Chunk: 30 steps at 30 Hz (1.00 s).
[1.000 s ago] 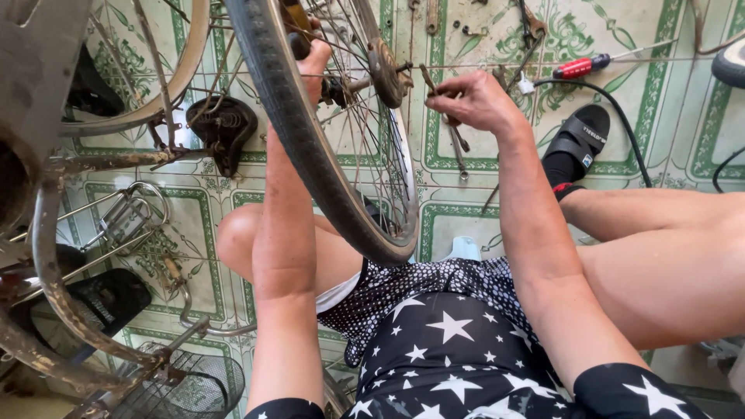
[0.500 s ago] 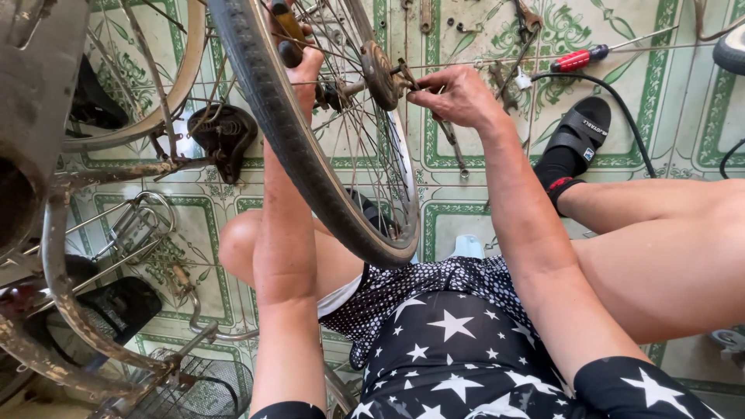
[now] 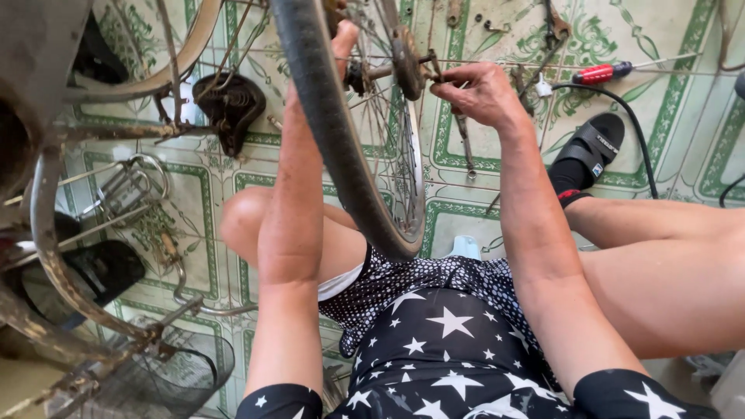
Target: The person manipulates the central hub and spokes of a bicycle wheel while it is mounted on a bicycle frame, using their hands and occasionally a wrench to loosen or tighten components.
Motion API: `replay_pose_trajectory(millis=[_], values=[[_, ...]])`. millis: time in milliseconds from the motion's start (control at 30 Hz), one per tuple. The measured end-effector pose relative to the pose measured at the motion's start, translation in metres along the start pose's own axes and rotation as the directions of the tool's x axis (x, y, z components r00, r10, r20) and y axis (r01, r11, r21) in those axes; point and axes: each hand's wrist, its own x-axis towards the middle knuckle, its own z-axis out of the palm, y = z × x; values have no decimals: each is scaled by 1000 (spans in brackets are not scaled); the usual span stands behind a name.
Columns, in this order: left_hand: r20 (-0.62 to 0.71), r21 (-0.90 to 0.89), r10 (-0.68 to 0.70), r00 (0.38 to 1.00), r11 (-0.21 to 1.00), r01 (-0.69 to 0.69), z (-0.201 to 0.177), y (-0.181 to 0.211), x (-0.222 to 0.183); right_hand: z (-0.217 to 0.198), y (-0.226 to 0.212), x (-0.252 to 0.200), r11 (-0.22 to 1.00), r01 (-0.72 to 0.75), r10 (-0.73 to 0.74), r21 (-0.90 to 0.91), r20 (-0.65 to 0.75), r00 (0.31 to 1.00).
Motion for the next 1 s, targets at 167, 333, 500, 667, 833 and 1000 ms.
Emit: replay_pose_trajectory(millis=[167,333,500,667,833,1000], values=[[86,-255,-259,962,928,273,7,11,3,-1,-3,0,999,-25,26,-25,24,999],[141,-356,-327,935,864,355,13,18,3,2,-8,0,999,37,-37,-27,15,999],[166,-396,-347,923,834,385,14,17,4,2,-11,-2,1000,18,-18,-12,45,999],[168,-419,-373,913,811,408,16,15,3,2,-23,-10,996,-30,21,81,110,994],[161,-415,-379,911,812,411,17,16,2,3,-46,-16,932,-222,180,287,165,970],[135,-372,-373,918,839,396,14,16,3,4,-53,-23,912,-290,248,291,173,953]])
